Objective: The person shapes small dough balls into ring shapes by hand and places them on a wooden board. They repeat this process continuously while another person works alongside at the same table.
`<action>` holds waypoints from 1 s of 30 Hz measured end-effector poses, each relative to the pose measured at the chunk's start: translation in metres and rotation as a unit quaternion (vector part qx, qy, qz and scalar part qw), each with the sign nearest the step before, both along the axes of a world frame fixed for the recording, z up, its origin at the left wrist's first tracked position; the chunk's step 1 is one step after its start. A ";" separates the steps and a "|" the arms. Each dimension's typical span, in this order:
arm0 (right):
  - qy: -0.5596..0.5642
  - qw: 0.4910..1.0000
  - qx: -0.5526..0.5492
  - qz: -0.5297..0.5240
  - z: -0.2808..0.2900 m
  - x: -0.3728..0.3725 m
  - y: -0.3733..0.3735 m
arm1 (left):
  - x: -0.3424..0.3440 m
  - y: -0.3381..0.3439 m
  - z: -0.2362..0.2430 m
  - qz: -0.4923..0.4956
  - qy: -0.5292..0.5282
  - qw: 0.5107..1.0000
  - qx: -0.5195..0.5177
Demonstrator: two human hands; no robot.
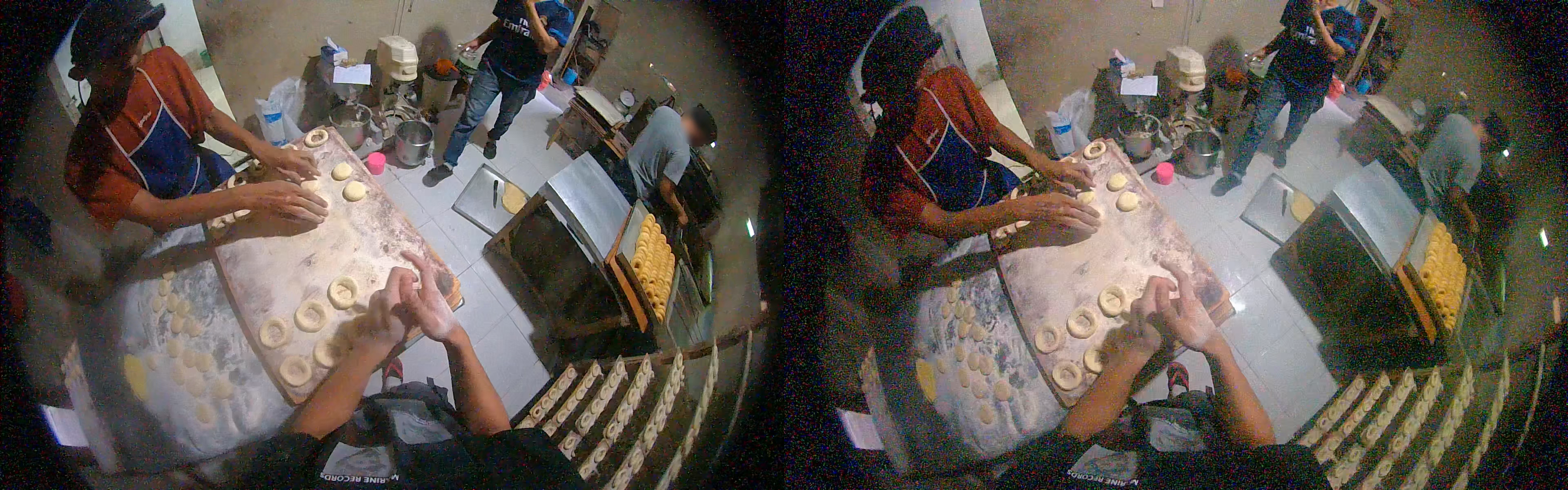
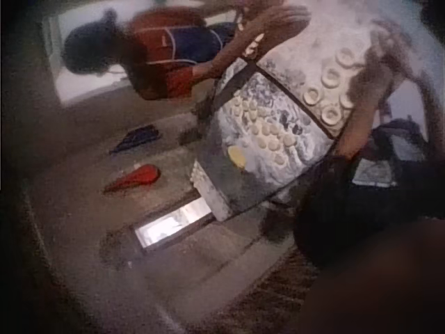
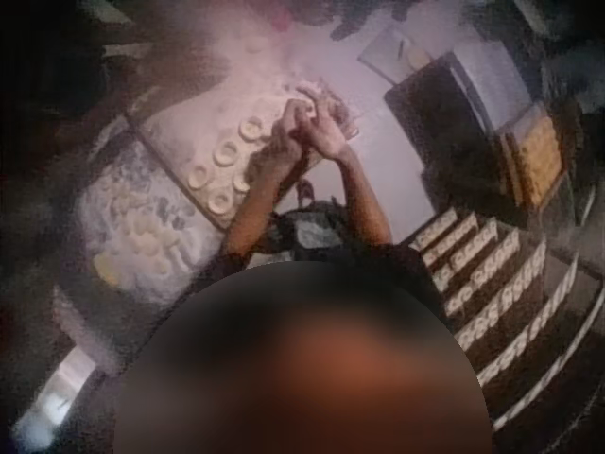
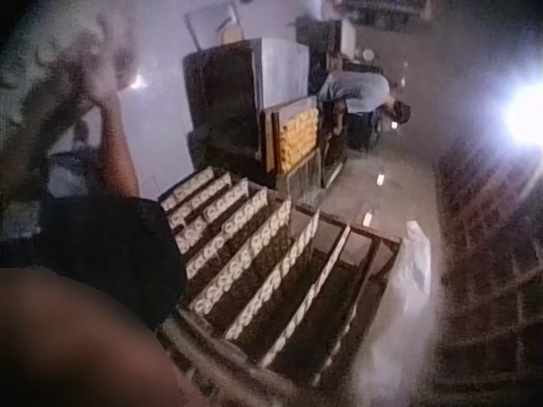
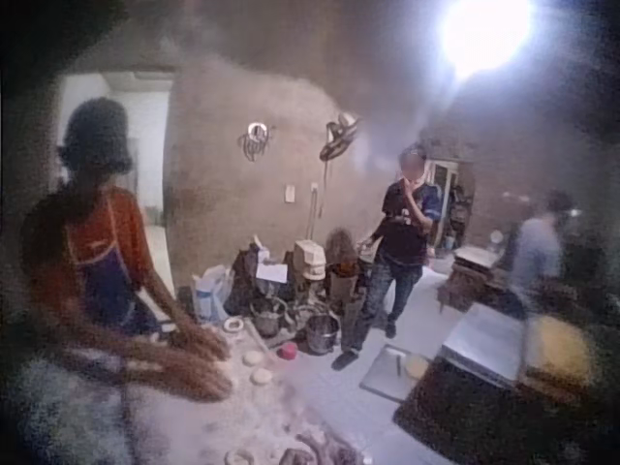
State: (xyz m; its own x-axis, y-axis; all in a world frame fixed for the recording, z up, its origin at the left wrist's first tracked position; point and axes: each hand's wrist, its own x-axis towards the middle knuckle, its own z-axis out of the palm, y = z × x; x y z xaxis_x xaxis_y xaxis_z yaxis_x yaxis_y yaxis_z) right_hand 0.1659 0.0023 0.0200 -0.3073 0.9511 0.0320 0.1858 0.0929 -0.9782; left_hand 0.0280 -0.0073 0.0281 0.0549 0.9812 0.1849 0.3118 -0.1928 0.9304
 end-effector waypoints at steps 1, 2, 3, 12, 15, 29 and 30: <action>0.013 1.000 -0.026 0.007 -0.002 0.005 0.005 | 0.008 0.002 0.002 -0.013 0.000 1.000 -0.006; 0.043 0.996 -0.066 -0.031 -0.004 0.009 0.010 | 0.017 0.008 0.005 -0.010 -0.006 1.000 -0.018; 0.138 0.984 -0.077 -0.077 -0.007 0.014 0.021 | 0.028 0.018 0.009 -0.004 -0.010 1.000 -0.024; -0.273 0.948 -0.093 -0.137 -0.031 0.063 0.067 | 0.027 0.085 -0.010 -0.048 0.410 0.900 -0.141; -0.388 0.916 -0.004 -0.105 -0.031 0.057 0.061 | 0.020 0.081 -0.030 -0.081 0.415 0.899 -0.112; -0.360 0.910 0.164 -0.121 0.007 -0.032 0.013 | -0.048 -0.004 0.000 0.077 0.258 0.963 0.001; -0.314 0.929 0.181 -0.072 0.012 -0.060 0.004 | -0.073 -0.031 -0.003 0.109 0.237 0.965 0.016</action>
State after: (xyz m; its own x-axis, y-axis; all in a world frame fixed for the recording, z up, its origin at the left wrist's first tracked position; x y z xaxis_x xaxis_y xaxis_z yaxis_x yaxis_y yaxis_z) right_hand 0.1060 0.0065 0.0319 -0.2436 0.9456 0.2154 0.7461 0.3247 -0.5813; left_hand -0.0452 -0.0386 0.0254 -0.0656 0.9733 0.2198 0.7373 -0.1012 0.6680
